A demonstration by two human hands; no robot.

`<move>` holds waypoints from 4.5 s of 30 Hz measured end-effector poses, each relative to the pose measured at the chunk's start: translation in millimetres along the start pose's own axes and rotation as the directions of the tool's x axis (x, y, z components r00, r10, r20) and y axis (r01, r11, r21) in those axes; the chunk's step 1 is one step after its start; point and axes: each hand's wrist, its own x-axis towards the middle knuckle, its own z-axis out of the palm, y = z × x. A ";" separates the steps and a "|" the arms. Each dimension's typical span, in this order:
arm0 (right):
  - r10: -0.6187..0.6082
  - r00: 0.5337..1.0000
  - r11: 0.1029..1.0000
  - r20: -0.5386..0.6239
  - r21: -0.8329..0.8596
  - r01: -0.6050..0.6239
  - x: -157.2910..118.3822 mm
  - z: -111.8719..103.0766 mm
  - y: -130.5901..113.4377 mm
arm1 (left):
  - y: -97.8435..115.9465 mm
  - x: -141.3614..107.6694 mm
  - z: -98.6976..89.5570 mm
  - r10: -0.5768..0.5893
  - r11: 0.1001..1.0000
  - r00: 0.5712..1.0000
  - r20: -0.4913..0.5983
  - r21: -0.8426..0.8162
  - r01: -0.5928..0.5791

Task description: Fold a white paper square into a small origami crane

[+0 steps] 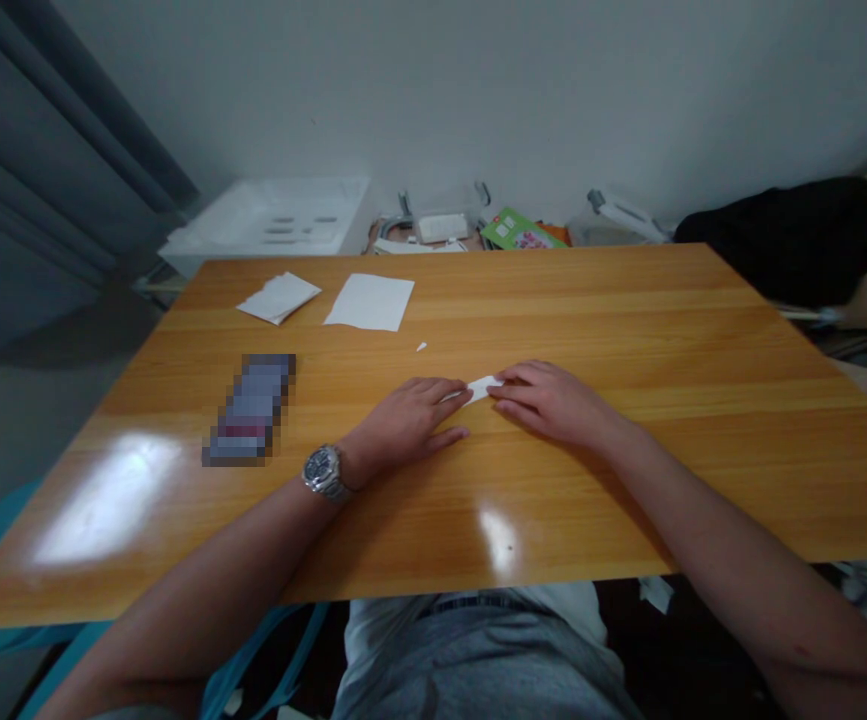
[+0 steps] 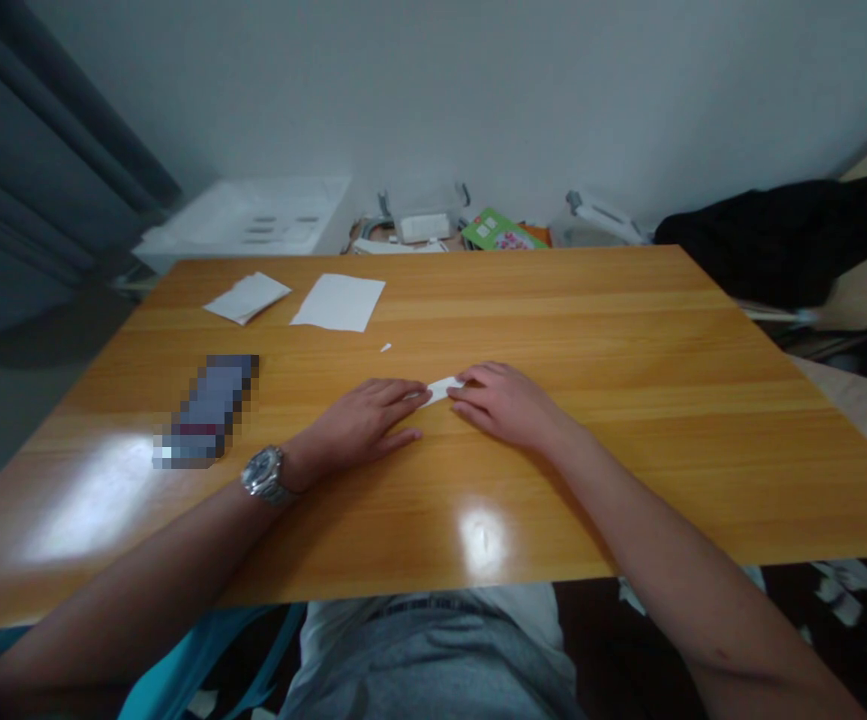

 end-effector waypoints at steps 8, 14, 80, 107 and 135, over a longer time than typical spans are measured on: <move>0.021 0.995 0.997 -0.096 0.081 -0.013 4.9 10.2 -5.6 | 1.8 1.6 -3.0 0.009 0.999 1.000 -0.018 -0.032 -0.009; -0.018 0.992 0.976 -0.121 0.211 0.044 10.8 20.9 -5.8 | 0.6 1.8 -0.5 0.012 1.000 1.000 -0.026 -0.015 -0.013; 0.240 0.961 0.894 -0.137 0.418 -0.163 20.4 24.7 -15.7 | 3.0 16.5 12.6 -0.201 0.944 0.960 -0.196 -0.299 0.137; 0.235 0.966 0.899 -0.109 0.401 -0.173 21.6 29.5 -16.7 | 1.8 16.8 13.5 -0.306 0.906 0.932 -0.196 -0.360 0.222; 0.344 0.928 0.805 -0.145 0.554 -0.212 18.5 23.7 -10.4 | -2.2 11.3 1.9 -0.318 0.903 0.906 -0.279 -0.380 0.199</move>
